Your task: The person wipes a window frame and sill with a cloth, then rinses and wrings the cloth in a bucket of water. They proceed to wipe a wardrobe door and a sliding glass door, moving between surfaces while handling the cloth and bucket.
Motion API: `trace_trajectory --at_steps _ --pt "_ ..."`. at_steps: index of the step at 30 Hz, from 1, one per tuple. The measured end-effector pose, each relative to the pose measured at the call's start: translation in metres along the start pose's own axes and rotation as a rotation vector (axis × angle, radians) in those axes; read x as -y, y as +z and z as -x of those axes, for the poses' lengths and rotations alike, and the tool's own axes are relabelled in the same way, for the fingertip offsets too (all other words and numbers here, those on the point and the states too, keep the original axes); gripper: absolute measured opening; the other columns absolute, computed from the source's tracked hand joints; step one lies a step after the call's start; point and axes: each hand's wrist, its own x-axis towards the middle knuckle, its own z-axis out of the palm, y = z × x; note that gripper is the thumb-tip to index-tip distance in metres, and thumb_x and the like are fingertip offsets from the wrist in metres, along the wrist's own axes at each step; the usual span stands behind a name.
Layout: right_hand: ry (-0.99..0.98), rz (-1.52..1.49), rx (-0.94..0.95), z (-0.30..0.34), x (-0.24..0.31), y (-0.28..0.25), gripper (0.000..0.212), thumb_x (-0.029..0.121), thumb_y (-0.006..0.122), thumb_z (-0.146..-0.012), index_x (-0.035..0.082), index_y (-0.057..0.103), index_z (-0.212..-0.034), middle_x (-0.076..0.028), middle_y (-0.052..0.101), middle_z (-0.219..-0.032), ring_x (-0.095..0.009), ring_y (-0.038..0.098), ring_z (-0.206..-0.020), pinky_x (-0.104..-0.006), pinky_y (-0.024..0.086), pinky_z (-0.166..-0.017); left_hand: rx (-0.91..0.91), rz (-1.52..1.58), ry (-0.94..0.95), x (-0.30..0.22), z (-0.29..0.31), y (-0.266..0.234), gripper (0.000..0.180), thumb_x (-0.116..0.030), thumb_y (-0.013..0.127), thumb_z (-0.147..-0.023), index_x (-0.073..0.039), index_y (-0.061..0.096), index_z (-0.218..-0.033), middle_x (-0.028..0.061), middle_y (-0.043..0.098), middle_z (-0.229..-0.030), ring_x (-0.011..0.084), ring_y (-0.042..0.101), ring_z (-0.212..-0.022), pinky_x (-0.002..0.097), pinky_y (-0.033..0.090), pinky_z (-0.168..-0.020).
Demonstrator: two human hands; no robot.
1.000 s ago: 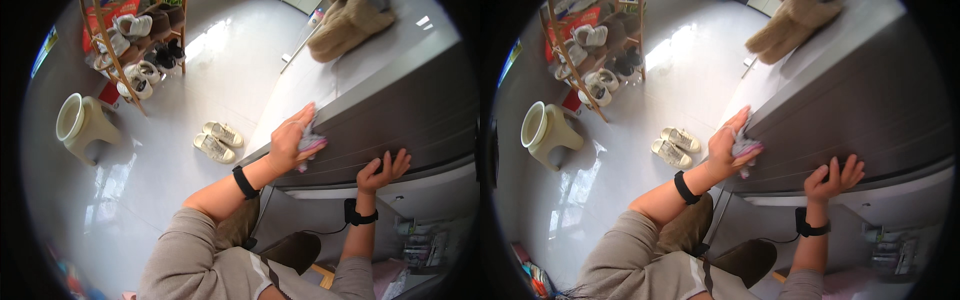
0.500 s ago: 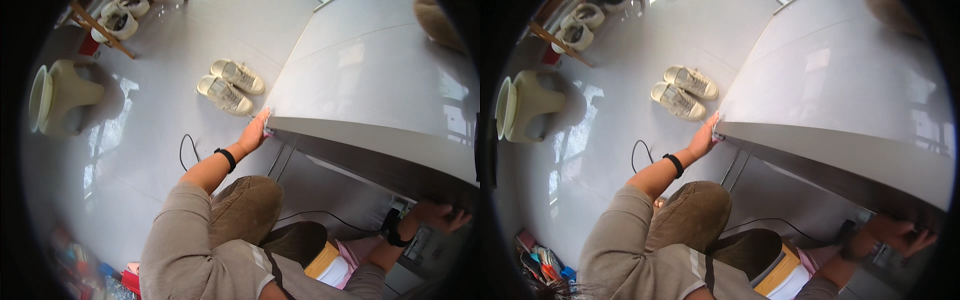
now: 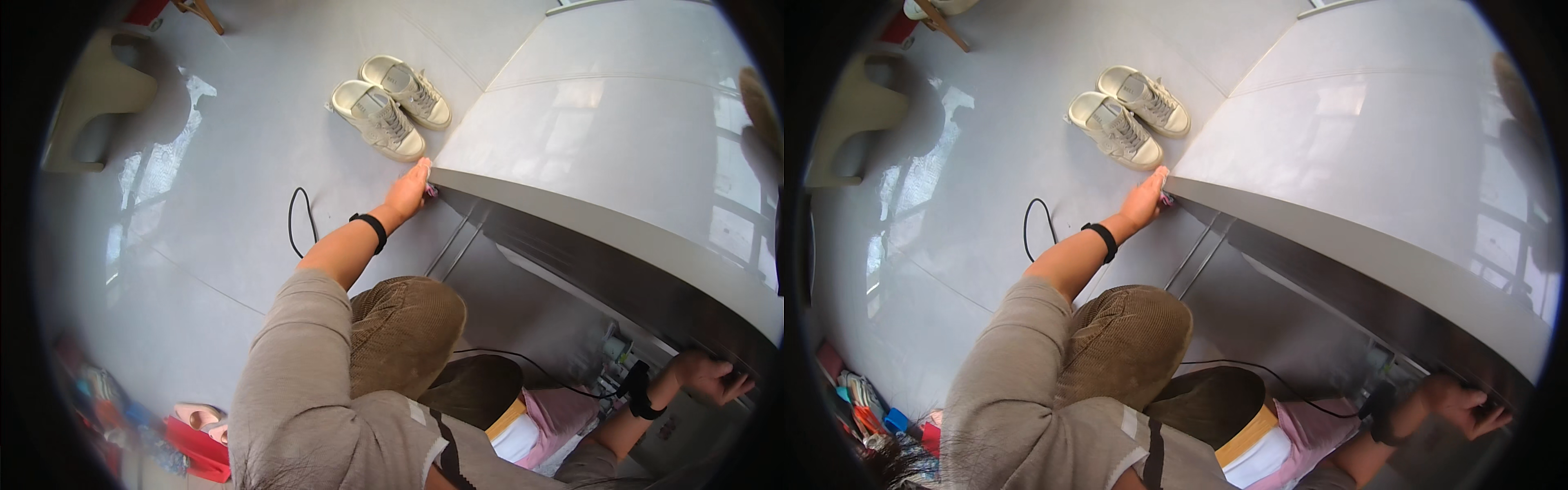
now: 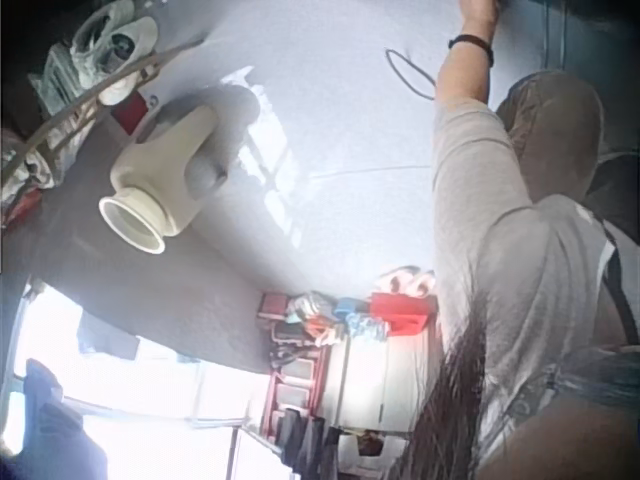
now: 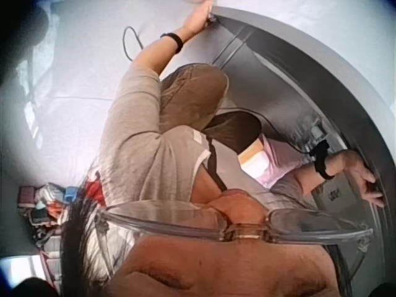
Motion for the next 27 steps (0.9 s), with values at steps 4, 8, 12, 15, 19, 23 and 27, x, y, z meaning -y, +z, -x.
trace_trajectory --at_steps 4,8,12,15,19,23,27 --pt "0.052 0.078 0.046 -0.001 0.013 -0.001 0.037 0.026 0.054 -0.097 -0.002 0.041 -0.117 -0.028 0.037 -0.137 -0.037 0.044 -0.123 -0.0481 0.039 -0.105 -0.143 0.095 0.286 -0.067 0.009 -0.034 0.076 0.004 0.062 -0.073 -0.003 0.031 -0.142 0.0254 0.041 -0.14 0.0413 0.044 -0.125 0.0415 0.043 -0.101" --pt "0.009 0.122 0.053 -0.007 0.023 -0.001 0.039 0.027 0.05 -0.098 -0.005 0.043 -0.12 -0.028 0.043 -0.135 -0.039 0.045 -0.124 -0.0482 0.037 -0.105 -0.082 0.187 0.426 -0.162 0.018 -0.09 0.073 0.006 0.062 -0.073 0.002 0.033 -0.14 0.0251 0.04 -0.141 0.038 0.041 -0.13 0.039 0.037 -0.108" --pt "0.02 0.087 0.091 -0.012 0.03 0.002 0.029 0.014 0.044 -0.1 -0.005 0.042 -0.122 -0.025 0.037 -0.138 -0.037 0.034 -0.133 -0.0487 0.031 -0.108 -0.159 0.219 0.663 -0.256 0.024 -0.14 0.078 0.0 0.069 -0.073 0.0 0.033 -0.141 0.0233 0.043 -0.14 0.0378 0.045 -0.127 0.0388 0.042 -0.105" --pt "0.045 0.048 0.076 -0.012 0.033 0.002 0.029 0.012 0.045 -0.099 -0.006 0.042 -0.122 -0.024 0.037 -0.138 -0.037 0.034 -0.133 -0.0491 0.031 -0.108 -0.248 0.24 0.831 -0.31 0.024 -0.152 0.081 -0.002 0.072 -0.071 0.001 0.033 -0.142 0.0232 0.042 -0.141 0.0379 0.045 -0.128 0.0379 0.042 -0.105" --pt "0.006 0.09 0.07 -0.012 0.031 -0.002 0.029 0.011 0.047 -0.096 -0.005 0.045 -0.121 -0.026 0.041 -0.136 -0.04 0.038 -0.13 -0.0498 0.032 -0.109 -0.3 0.248 0.851 -0.307 0.02 -0.147 0.083 -0.004 0.074 -0.07 0.0 0.034 -0.142 0.0217 0.044 -0.141 0.0365 0.047 -0.126 0.0376 0.044 -0.102" --pt "0.006 0.062 0.069 -0.01 0.026 -0.002 0.031 0.011 0.049 -0.096 -0.006 0.048 -0.121 -0.025 0.044 -0.135 -0.04 0.039 -0.13 -0.0503 0.032 -0.109 -0.193 0.051 0.595 -0.249 0.024 -0.127 0.084 -0.004 0.071 -0.071 -0.003 0.03 -0.144 0.0223 0.05 -0.134 0.0383 0.055 -0.115 0.04 0.049 -0.093" --pt "0.025 0.037 0.044 -0.004 0.021 -0.003 0.032 0.013 0.051 -0.094 -0.006 0.051 -0.12 -0.025 0.047 -0.133 -0.039 0.041 -0.129 -0.051 0.034 -0.108 -0.004 -0.094 0.308 -0.198 0.017 -0.112 0.077 -0.002 0.064 -0.072 -0.003 0.03 -0.142 0.0253 0.055 -0.123 0.0414 0.059 -0.103 0.0434 0.051 -0.084"
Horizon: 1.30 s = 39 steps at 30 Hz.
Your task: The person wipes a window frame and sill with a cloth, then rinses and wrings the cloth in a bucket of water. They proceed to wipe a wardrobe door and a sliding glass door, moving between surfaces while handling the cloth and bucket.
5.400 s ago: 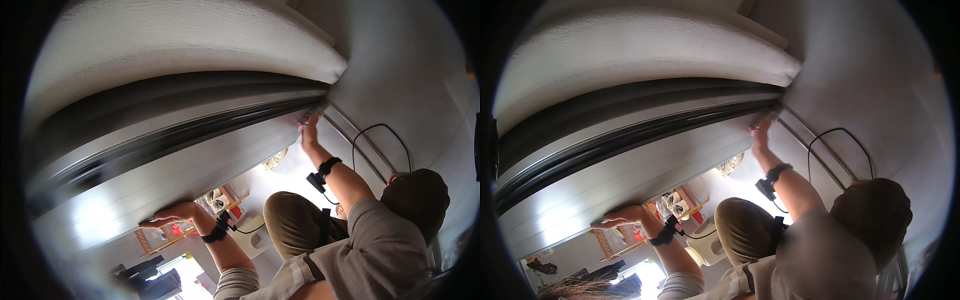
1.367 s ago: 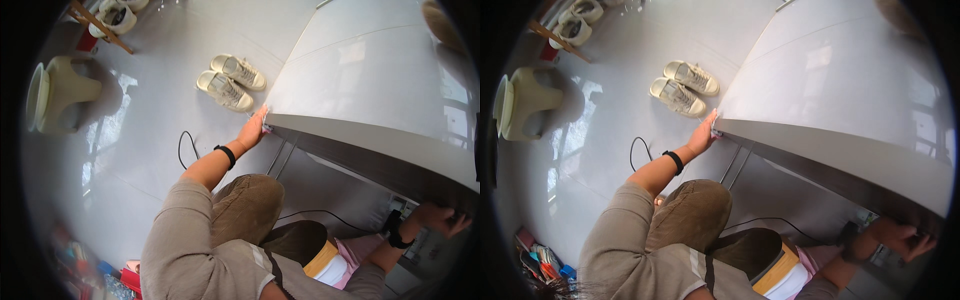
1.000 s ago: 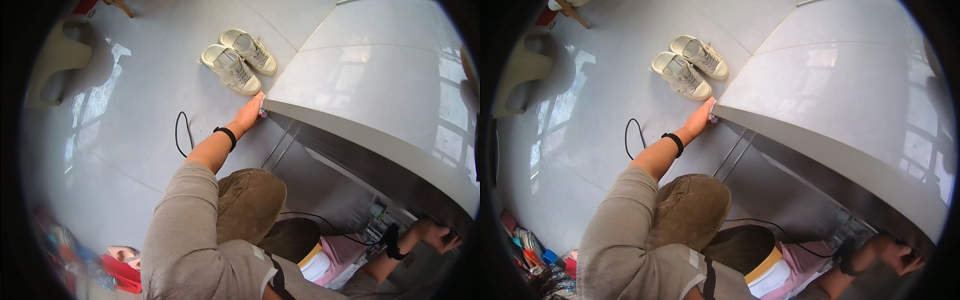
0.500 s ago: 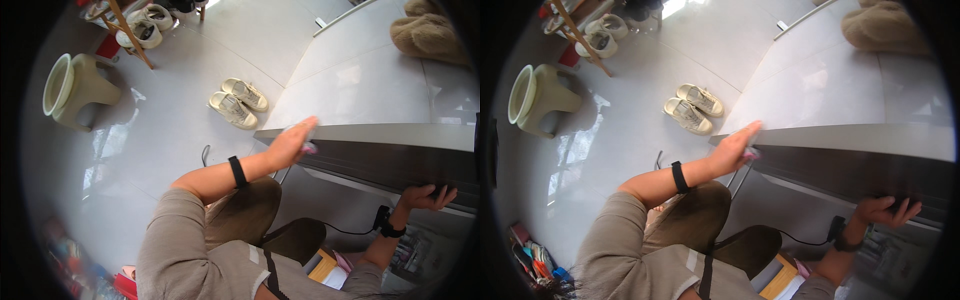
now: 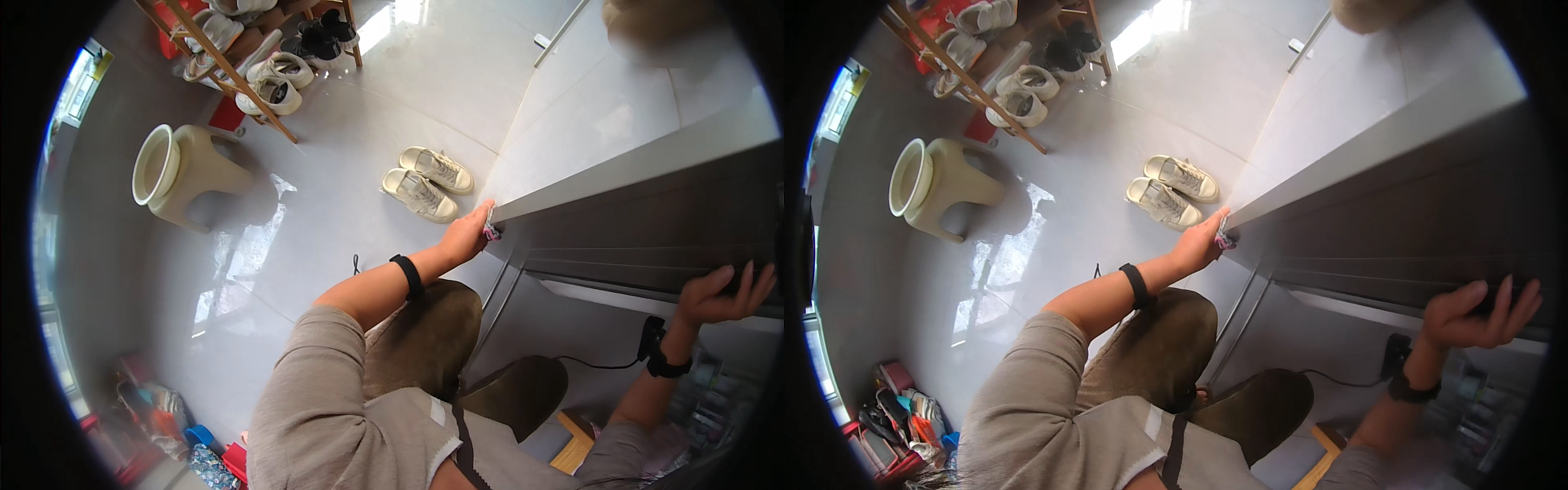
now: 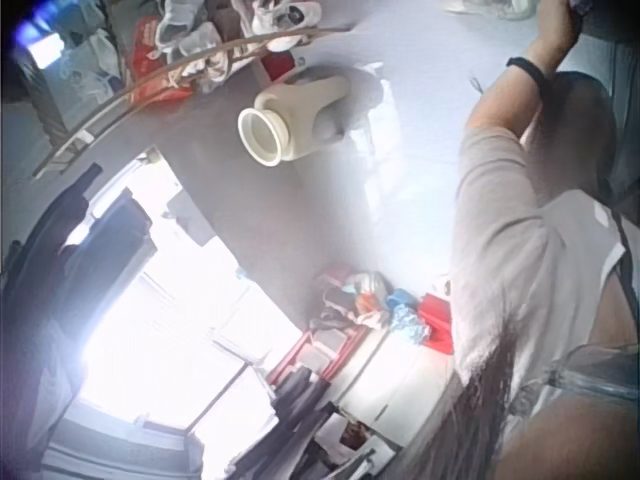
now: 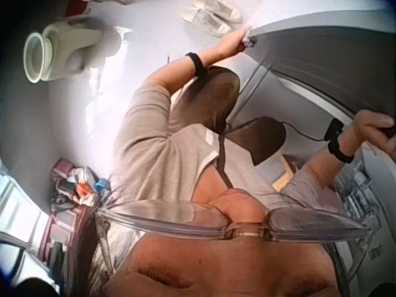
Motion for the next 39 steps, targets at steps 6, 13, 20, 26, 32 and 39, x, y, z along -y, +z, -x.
trace_trajectory --at_steps 6,13,20,26,32,39 --pt "0.045 0.021 0.036 0.008 -0.005 -0.004 0.032 0.017 0.052 -0.093 -0.004 0.053 -0.118 -0.025 0.051 -0.13 -0.039 0.044 -0.127 -0.0514 0.036 -0.106 0.129 -0.082 -0.104 -0.004 -0.005 -0.005 0.073 -0.005 0.063 -0.072 -0.001 0.033 -0.138 0.0261 0.063 -0.098 0.0421 0.062 -0.089 0.0462 0.051 -0.074" --pt "0.069 -0.021 0.087 0.007 0.002 -0.003 0.032 0.019 0.051 -0.095 0.001 0.045 -0.119 -0.023 0.043 -0.134 -0.042 0.037 -0.128 -0.0586 0.03 -0.105 0.051 -0.046 -0.144 -0.086 -0.015 -0.042 0.068 -0.003 0.061 -0.073 -0.002 0.034 -0.135 0.0244 0.063 -0.096 0.0426 0.062 -0.086 0.0458 0.051 -0.071" --pt "0.141 -0.028 0.123 0.015 0.01 -0.009 0.019 0.021 0.054 -0.093 0.009 0.05 -0.106 -0.021 0.039 -0.137 -0.039 0.029 -0.135 -0.0563 0.018 -0.112 -0.046 0.013 -0.133 -0.189 -0.025 -0.095 0.067 -0.002 0.064 -0.075 -0.003 0.035 -0.135 0.0219 0.054 -0.126 0.0401 0.058 -0.105 0.0444 0.051 -0.082" --pt "0.207 -0.173 0.388 -0.001 0.022 -0.027 0.02 0.02 0.06 -0.091 0.011 0.052 -0.107 -0.021 0.021 -0.147 -0.039 0.008 -0.142 -0.0568 0.004 -0.112 -0.25 0.174 0.003 -0.257 -0.025 -0.125 0.074 -0.002 0.067 -0.073 -0.002 0.034 -0.139 0.0233 0.045 -0.138 0.0387 0.048 -0.122 0.0409 0.047 -0.096" --pt "0.418 -0.355 0.405 -0.051 -0.007 -0.075 0.039 0.017 0.068 -0.085 0.008 0.05 -0.118 -0.018 0.027 -0.142 -0.043 0.024 -0.134 -0.0593 0.018 -0.108 -0.115 0.327 -0.092 -0.249 -0.004 -0.153 0.077 0.001 0.066 -0.074 -0.012 0.036 -0.142 0.021 0.049 -0.134 0.0385 0.055 -0.112 0.0393 0.05 -0.089" --pt "0.412 -0.152 0.374 -0.067 -0.01 -0.048 0.052 0.025 0.071 -0.084 0.004 0.044 -0.123 -0.023 0.022 -0.142 -0.041 0.022 -0.134 -0.0587 0.021 -0.108 -0.063 0.314 -0.002 -0.238 -0.004 -0.161 0.071 0.001 0.065 -0.078 -0.012 0.038 -0.142 0.0203 0.054 -0.127 0.0385 0.058 -0.102 0.0395 0.051 -0.083"
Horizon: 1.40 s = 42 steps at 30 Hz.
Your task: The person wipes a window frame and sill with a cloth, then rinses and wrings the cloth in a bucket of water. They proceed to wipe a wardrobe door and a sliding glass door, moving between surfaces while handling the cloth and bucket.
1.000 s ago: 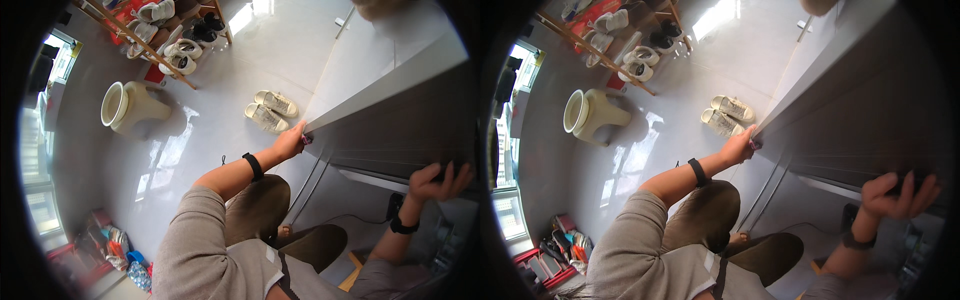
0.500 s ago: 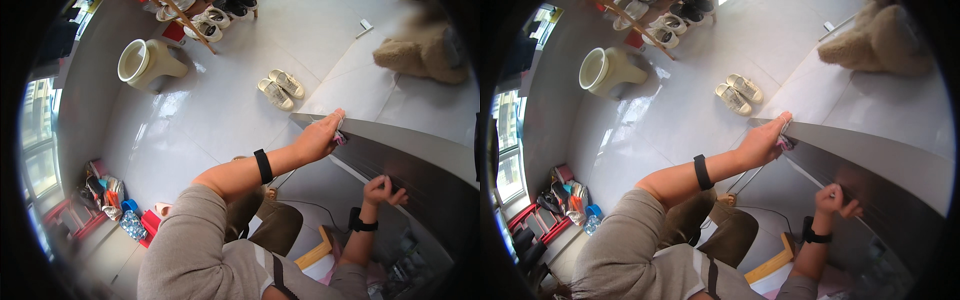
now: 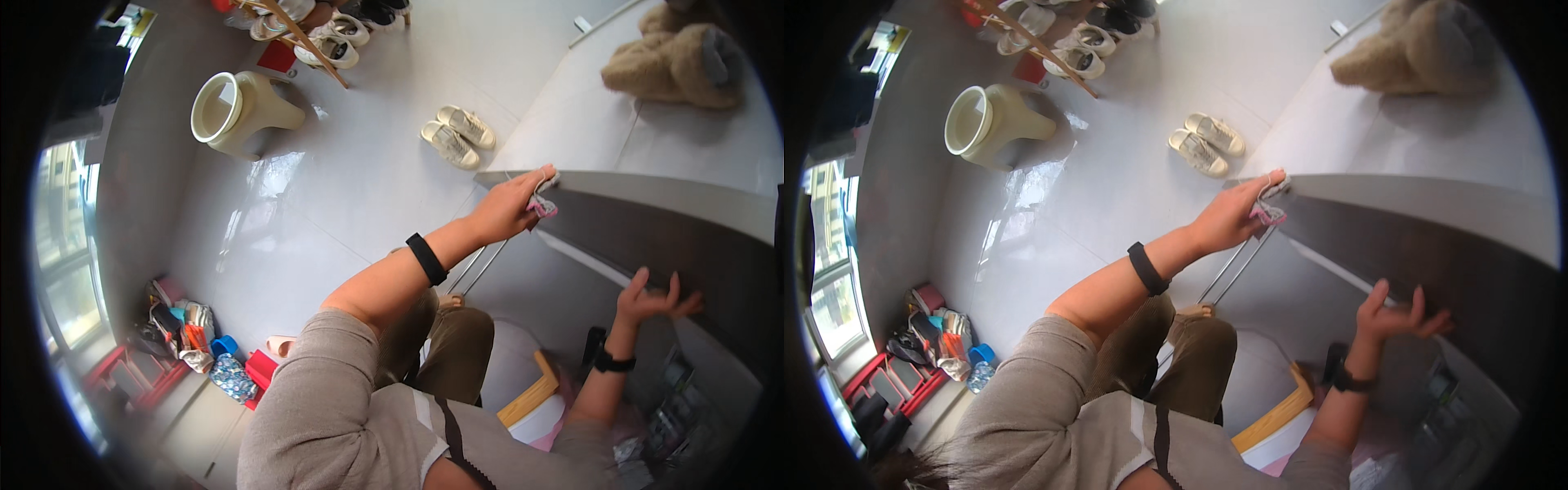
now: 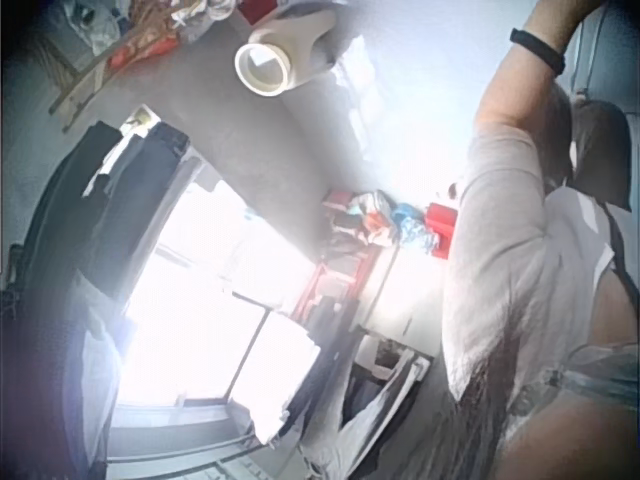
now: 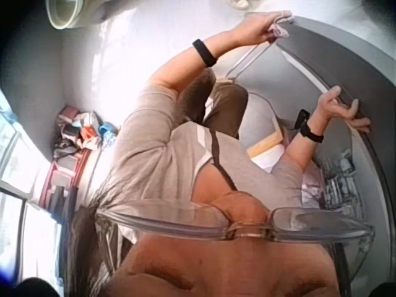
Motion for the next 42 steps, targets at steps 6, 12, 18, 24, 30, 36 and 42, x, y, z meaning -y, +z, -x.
trace_trajectory --at_steps 6,12,18,24,30,36,42 --pt "0.15 -0.358 -0.013 -0.008 0.018 -0.008 0.047 0.029 0.068 -0.085 0.005 0.051 -0.121 -0.024 0.022 -0.139 -0.036 0.019 -0.131 -0.0512 0.022 -0.108 -0.018 0.135 -0.191 0.001 0.037 -0.022 0.068 0.004 0.067 -0.08 -0.013 0.043 -0.141 0.0122 0.064 -0.109 0.0201 0.065 -0.076 0.0311 0.053 -0.068" --pt "0.004 -0.264 0.102 -0.013 0.017 -0.016 0.044 0.033 0.068 -0.084 0.003 0.059 -0.115 -0.023 0.027 -0.132 -0.032 0.023 -0.124 -0.047 0.026 -0.105 -0.116 0.091 -0.444 0.02 0.088 -0.065 0.053 -0.002 0.064 -0.087 -0.008 0.045 -0.137 0.0058 0.065 -0.077 0.0104 0.063 -0.064 0.0258 0.052 -0.059" --pt "0.037 -0.176 0.097 -0.015 0.015 -0.01 0.045 0.037 0.071 -0.082 0.006 0.06 -0.113 -0.022 0.031 -0.129 -0.032 0.025 -0.123 -0.0437 0.022 -0.105 -0.216 -0.038 -0.477 0.006 0.111 -0.077 0.053 -0.004 0.068 -0.084 -0.006 0.049 -0.134 0.0086 0.068 -0.096 0.0122 0.067 -0.078 0.027 0.055 -0.068" --pt "0.176 -0.229 0.289 -0.022 0.023 -0.037 0.039 0.027 0.073 -0.081 0.006 0.061 -0.112 -0.021 0.032 -0.132 -0.032 0.03 -0.124 -0.0443 0.026 -0.106 -0.156 -0.068 -0.295 -0.061 0.088 -0.08 0.057 -0.003 0.071 -0.082 -0.009 0.05 -0.134 0.0101 0.067 -0.107 0.0122 0.066 -0.08 0.027 0.054 -0.071" --pt "0.446 -0.473 0.533 -0.05 0.046 -0.09 0.036 0.006 0.072 -0.078 0.009 0.061 -0.112 -0.017 0.034 -0.142 -0.035 0.033 -0.131 -0.0444 0.031 -0.107 -0.079 0.236 -0.259 -0.179 0.029 -0.078 0.063 -0.002 0.068 -0.086 -0.008 0.039 -0.142 0.012 0.059 -0.123 0.0122 0.064 -0.071 0.0256 0.054 -0.057" --pt "0.457 -0.596 0.772 -0.082 0.062 -0.172 0.032 -0.001 0.065 -0.078 0.004 0.059 -0.109 -0.02 0.037 -0.141 -0.039 0.037 -0.129 -0.0445 0.036 -0.104 -0.151 0.148 0.411 -0.31 -0.066 -0.063 0.075 -0.004 0.068 -0.083 0.0 0.027 -0.146 0.0227 0.027 -0.152 0.0351 0.029 -0.141 0.0387 0.029 -0.111" --pt "0.595 -0.618 0.821 -0.08 0.055 -0.24 0.032 0.0 0.062 -0.078 0.005 0.057 -0.109 -0.02 0.038 -0.14 -0.04 0.038 -0.127 -0.0451 0.037 -0.104 -0.298 -0.039 0.619 -0.382 -0.125 -0.023 0.078 -0.011 0.073 -0.078 0.003 0.031 -0.143 0.0251 0.037 -0.145 0.0379 0.039 -0.134 0.0389 0.032 -0.11"
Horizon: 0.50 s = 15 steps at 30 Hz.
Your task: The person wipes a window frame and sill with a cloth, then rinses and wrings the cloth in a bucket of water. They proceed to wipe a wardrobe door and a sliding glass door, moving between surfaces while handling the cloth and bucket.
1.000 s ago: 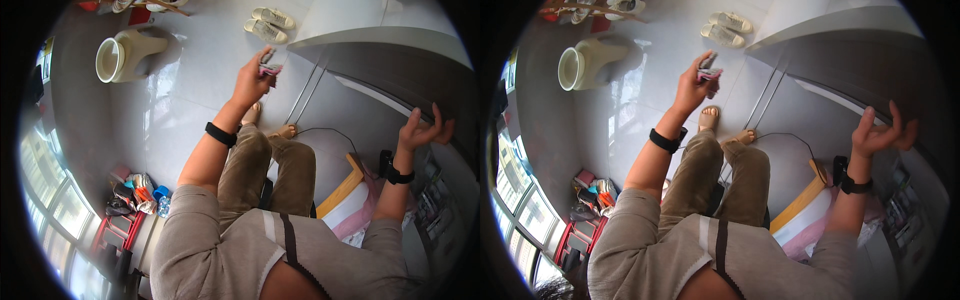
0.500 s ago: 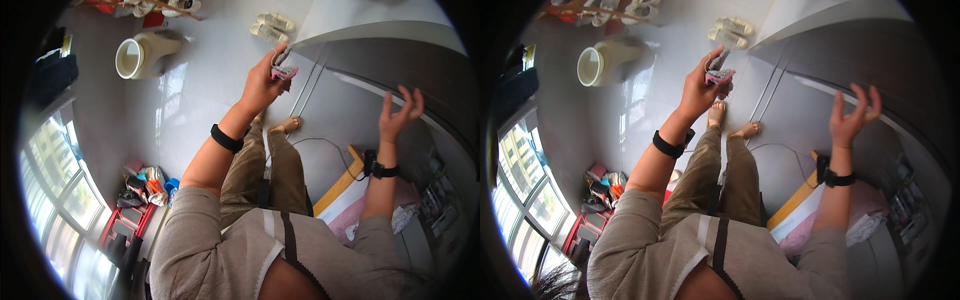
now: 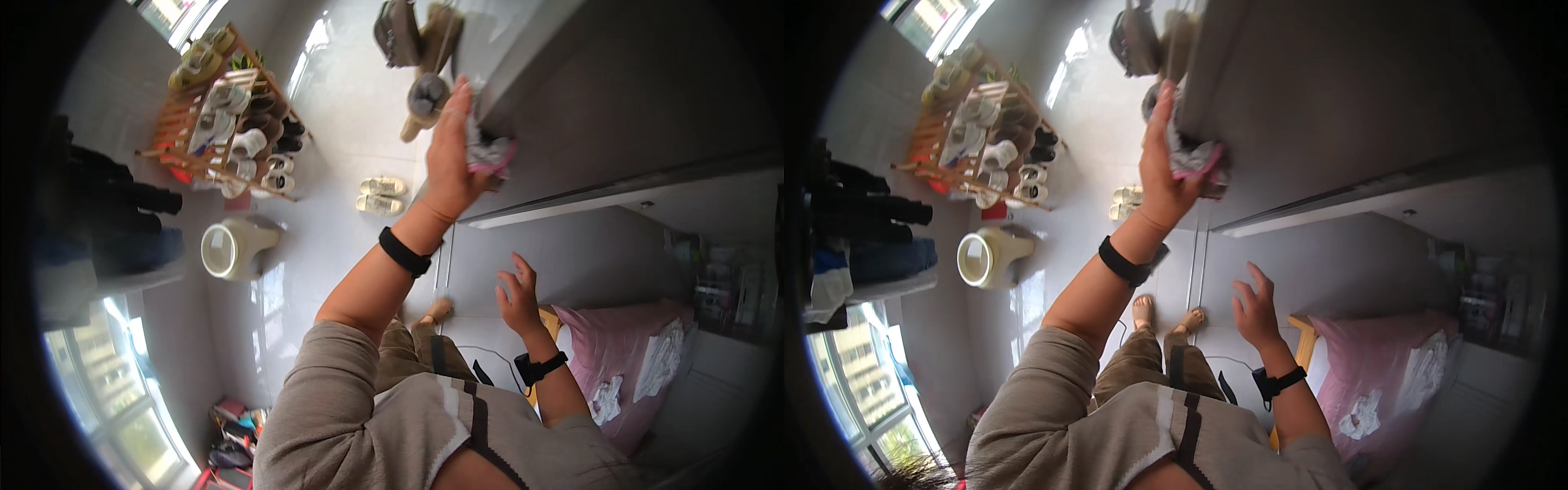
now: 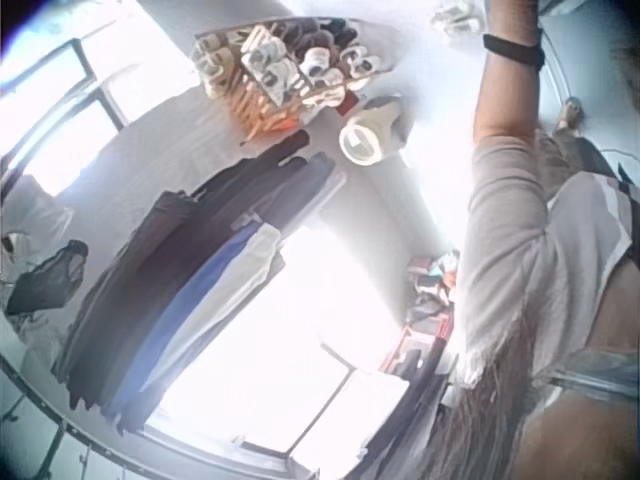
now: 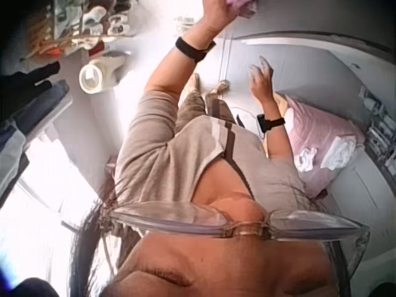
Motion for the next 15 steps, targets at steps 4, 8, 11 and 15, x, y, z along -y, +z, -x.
trace_trajectory --at_steps 4,8,11,15 --pt "0.085 -0.037 -0.012 0.024 0.002 -0.008 0.03 0.001 0.062 -0.079 0.007 0.058 -0.108 -0.018 0.04 -0.139 -0.038 0.04 -0.124 -0.0442 0.04 -0.101 0.069 -0.018 -0.122 0.034 0.037 0.002 0.081 -0.008 0.074 -0.077 -0.001 0.031 -0.145 0.0229 0.043 -0.142 0.0346 0.047 -0.128 0.0349 0.041 -0.103" --pt "0.043 -0.038 -0.033 0.033 0.012 -0.015 0.024 0.001 0.063 -0.078 0.004 0.062 -0.102 -0.016 0.043 -0.137 -0.036 0.048 -0.118 -0.0417 0.043 -0.099 0.408 0.134 -0.771 0.066 0.097 -0.016 0.082 -0.001 0.067 -0.081 -0.007 0.022 -0.149 0.0213 0.046 -0.138 0.0263 0.06 -0.104 0.0318 0.054 -0.075" --pt "0.051 -0.087 -0.015 0.033 0.021 -0.023 0.024 0.002 0.063 -0.079 0.004 0.062 -0.102 -0.016 0.042 -0.138 -0.035 0.051 -0.113 -0.0412 0.045 -0.097 0.356 0.049 -0.75 0.054 0.105 -0.017 0.077 0.002 0.061 -0.085 -0.008 0.021 -0.15 0.0207 0.049 -0.133 0.0221 0.064 -0.086 0.0297 0.054 -0.061" --pt "0.105 -0.073 -0.036 0.038 0.026 -0.032 0.021 0.003 0.062 -0.08 0.003 0.062 -0.101 -0.016 0.043 -0.138 -0.031 0.054 -0.11 -0.0398 0.048 -0.094 0.134 0.136 -0.41 0.005 0.038 -0.005 0.071 0.006 0.056 -0.085 -0.003 0.024 -0.148 0.0219 0.049 -0.135 0.0245 0.066 -0.088 0.0301 0.055 -0.063"
